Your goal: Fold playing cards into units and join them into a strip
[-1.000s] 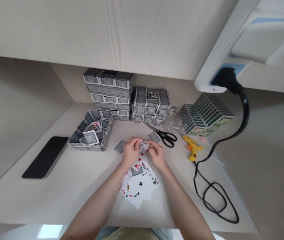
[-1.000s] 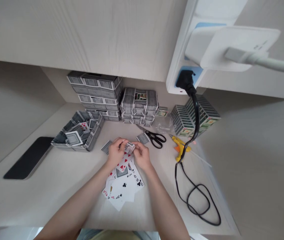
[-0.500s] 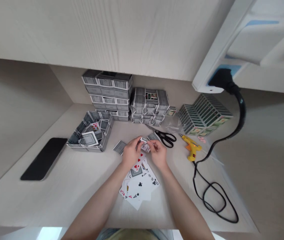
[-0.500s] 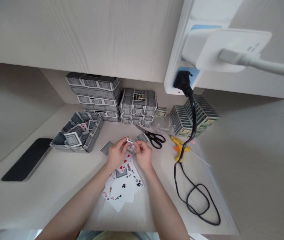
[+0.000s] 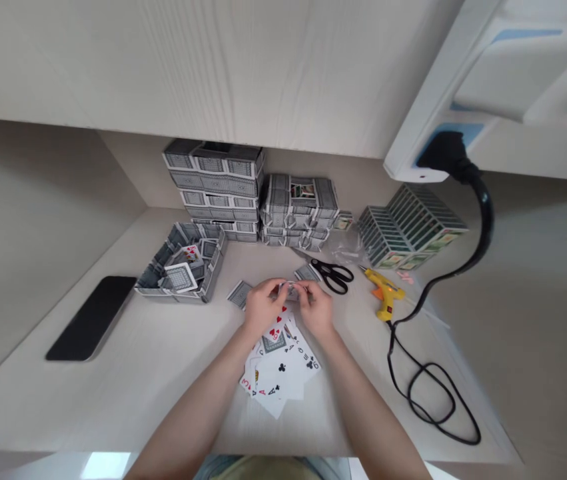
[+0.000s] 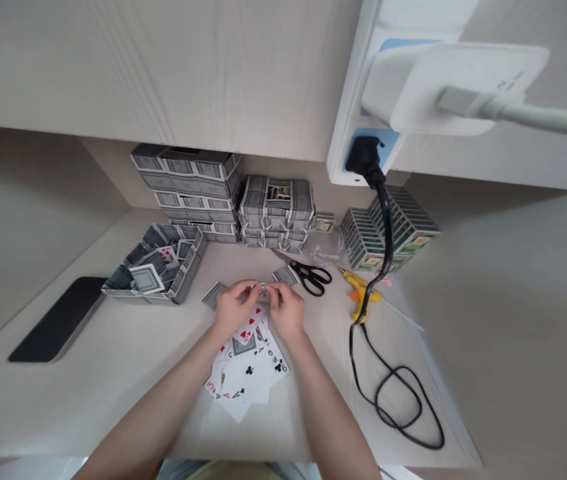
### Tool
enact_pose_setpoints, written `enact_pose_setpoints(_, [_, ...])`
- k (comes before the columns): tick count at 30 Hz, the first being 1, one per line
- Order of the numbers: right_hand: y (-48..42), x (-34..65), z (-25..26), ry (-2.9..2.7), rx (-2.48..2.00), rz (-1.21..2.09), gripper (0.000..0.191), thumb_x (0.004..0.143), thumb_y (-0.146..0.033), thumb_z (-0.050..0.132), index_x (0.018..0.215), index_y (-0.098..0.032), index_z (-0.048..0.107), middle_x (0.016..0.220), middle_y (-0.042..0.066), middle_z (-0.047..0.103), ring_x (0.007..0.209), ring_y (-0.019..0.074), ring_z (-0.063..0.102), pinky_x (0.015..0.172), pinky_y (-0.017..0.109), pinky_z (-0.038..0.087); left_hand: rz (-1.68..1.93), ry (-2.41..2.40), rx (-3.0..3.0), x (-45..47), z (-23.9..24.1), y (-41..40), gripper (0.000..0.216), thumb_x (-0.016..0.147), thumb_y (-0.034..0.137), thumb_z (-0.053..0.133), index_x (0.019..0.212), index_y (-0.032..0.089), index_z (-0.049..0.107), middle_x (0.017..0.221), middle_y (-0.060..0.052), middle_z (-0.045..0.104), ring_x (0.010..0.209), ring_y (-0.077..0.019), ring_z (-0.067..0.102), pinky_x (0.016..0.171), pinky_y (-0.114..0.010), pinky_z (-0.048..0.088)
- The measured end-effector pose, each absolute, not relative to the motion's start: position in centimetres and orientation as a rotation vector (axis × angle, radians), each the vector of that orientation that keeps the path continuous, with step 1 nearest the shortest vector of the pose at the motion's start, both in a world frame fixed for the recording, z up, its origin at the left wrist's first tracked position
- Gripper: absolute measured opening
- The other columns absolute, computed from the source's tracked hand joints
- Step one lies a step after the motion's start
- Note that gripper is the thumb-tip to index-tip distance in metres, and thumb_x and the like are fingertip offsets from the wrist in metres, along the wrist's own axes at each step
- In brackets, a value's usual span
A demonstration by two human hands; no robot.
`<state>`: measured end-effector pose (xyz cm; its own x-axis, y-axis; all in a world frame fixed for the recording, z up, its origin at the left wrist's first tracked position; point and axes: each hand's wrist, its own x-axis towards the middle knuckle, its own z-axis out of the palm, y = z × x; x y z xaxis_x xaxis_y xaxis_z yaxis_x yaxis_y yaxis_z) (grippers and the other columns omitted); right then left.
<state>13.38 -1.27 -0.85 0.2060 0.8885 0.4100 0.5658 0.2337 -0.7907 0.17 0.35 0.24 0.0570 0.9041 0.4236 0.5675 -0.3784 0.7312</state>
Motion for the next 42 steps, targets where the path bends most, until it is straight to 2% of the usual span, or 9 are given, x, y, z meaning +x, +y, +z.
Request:
enact_pose_setpoints(14, [-0.8,14.0,-1.3,-1.379,-1.456,0.431,0.02,0.08,-0.03,0.047,0.079,-0.017,0.063,0.074,0.004,0.067,0.066,0.0168,0.06,0.063,0.027,0.045,1.05,1.415,2.088,0.3,0.1,0.1,0.025,0.081,0.019,0.045,0.099,0.022,0.063,0.088,-0.002,0.07,0.072,-0.0132,0.064,0.069,-0.023,0.048])
enact_pose_setpoints(20, [-0.5,13.9,-1.2,-1.383,-1.398,0.598,0.02,0.078,-0.034,0.052,0.074,-0.017,0.063,0.066,0.002,0.065,0.058,0.0158,0.057,0.056,0.026,0.044,1.037,1.534,1.982,-0.2,0.0,0.5,0.028,0.078,0.01,0.042,0.092,0.02,0.064,0.084,-0.001,0.07,0.077,-0.0152,0.064,0.07,-0.024,0.047])
enact_pose_setpoints(24, [-0.3,13.9,-1.1,-1.422,-1.323,0.613,0.021,0.076,-0.035,0.056,0.082,-0.018,0.065,0.081,0.005,0.068,0.071,0.0182,0.061,0.067,0.028,0.047,1.109,1.541,1.907,-0.1,0.2,0.4,0.026,0.083,0.019,0.042,0.1,0.022,0.061,0.086,-0.001,0.069,0.075,-0.0147,0.064,0.07,-0.024,0.047])
enact_pose_setpoints(27, [-0.3,13.8,-1.1,-1.419,-1.302,0.58,0.023,0.075,-0.035,0.057,0.09,-0.02,0.066,0.09,0.006,0.068,0.079,0.0193,0.062,0.073,0.03,0.047,1.144,1.489,1.826,0.1,0.4,0.3,0.033,0.084,0.027,0.045,0.116,0.022,0.05,0.082,-0.001,0.068,0.068,-0.0137,0.062,0.065,-0.025,0.047])
enact_pose_setpoints(29, [-0.4,13.8,-1.2,-1.389,-1.32,0.557,0.024,0.076,-0.035,0.056,0.091,-0.02,0.066,0.09,0.006,0.068,0.078,0.0191,0.062,0.072,0.031,0.048,1.172,1.42,1.736,0.4,0.3,0.3,0.039,0.081,0.029,0.05,0.119,0.02,0.045,0.082,-0.002,0.067,0.069,-0.0137,0.063,0.064,-0.025,0.048])
enact_pose_setpoints(31, [-0.4,13.7,-1.2,-1.341,-1.354,0.546,0.025,0.076,-0.037,0.055,0.09,-0.019,0.066,0.088,0.006,0.069,0.073,0.0183,0.062,0.068,0.03,0.048,1.173,1.346,1.594,0.6,0.1,0.4,0.038,0.078,0.029,0.054,0.114,0.018,0.044,0.083,-0.003,0.067,0.068,-0.014,0.064,0.062,-0.025,0.05])
enact_pose_setpoints(35, [-0.4,13.7,-1.1,-1.259,-1.426,0.567,0.029,0.075,-0.04,0.056,0.089,-0.017,0.065,0.081,0.006,0.068,0.062,0.0158,0.059,0.06,0.028,0.048,1.115,1.209,1.334,1.1,-0.5,0.5,0.022,0.078,0.026,0.051,0.097,0.017,0.044,0.075,-0.002,0.065,0.052,-0.0127,0.062,0.049,-0.024,0.051])
enact_pose_setpoints(39, [-0.6,13.6,-0.8,-1.232,-1.435,0.579,0.031,0.075,-0.043,0.056,0.087,-0.015,0.064,0.072,0.005,0.067,0.057,0.0149,0.058,0.054,0.026,0.047,1.192,1.168,1.338,1.0,-0.8,0.5,0.014,0.08,0.028,0.048,0.089,0.018,0.049,0.071,0.0,0.064,0.054,-0.0116,0.062,0.052,-0.023,0.051])
enact_pose_setpoints(42, [-0.7,13.6,-0.7,-1.219,-1.413,0.627,0.032,0.078,-0.046,0.051,0.075,-0.016,0.061,0.064,0.004,0.065,0.055,0.0156,0.058,0.05,0.025,0.046,1.215,1.249,1.462,0.6,-0.5,0.5,0.016,0.082,0.028,0.047,0.091,0.018,0.055,0.067,0.001,0.063,0.054,-0.0105,0.06,0.053,-0.021,0.048])
